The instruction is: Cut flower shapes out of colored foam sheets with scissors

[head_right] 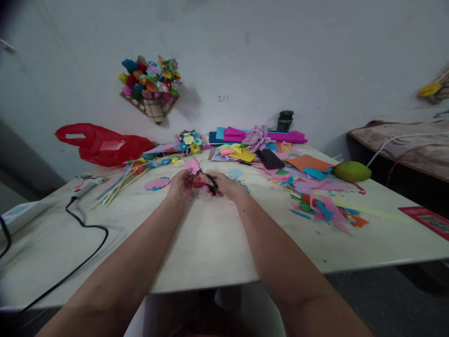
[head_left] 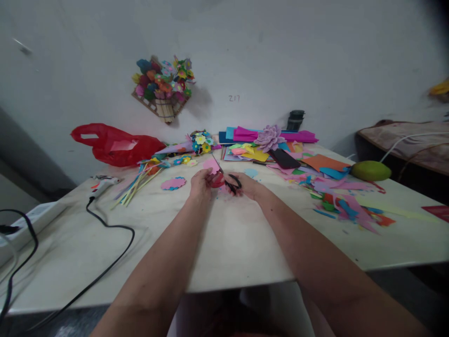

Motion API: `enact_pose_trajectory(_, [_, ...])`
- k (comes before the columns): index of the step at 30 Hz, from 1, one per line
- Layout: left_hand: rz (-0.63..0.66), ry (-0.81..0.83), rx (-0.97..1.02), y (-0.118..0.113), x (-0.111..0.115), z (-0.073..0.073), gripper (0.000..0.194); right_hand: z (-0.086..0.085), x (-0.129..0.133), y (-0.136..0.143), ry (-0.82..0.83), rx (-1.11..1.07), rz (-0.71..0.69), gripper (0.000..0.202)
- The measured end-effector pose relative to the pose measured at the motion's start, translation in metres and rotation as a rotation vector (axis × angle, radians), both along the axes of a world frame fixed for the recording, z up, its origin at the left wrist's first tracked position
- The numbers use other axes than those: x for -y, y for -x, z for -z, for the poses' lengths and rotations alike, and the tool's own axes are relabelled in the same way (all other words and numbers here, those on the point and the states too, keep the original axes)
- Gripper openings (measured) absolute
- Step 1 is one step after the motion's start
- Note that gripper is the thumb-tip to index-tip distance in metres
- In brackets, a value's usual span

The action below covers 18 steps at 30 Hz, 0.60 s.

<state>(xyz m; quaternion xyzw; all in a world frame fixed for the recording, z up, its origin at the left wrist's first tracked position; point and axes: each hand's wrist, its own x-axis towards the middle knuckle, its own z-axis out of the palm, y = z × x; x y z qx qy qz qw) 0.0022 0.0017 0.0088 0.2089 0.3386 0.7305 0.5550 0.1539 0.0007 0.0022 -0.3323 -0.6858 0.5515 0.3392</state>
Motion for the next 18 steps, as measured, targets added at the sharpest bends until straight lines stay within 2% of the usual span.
enact_pose_trajectory(18, [0.008,0.013,-0.079,0.0061,-0.0032,0.0014,0.012,-0.0036,0.0011,0.0001,0.019,0.027,0.031,0.027])
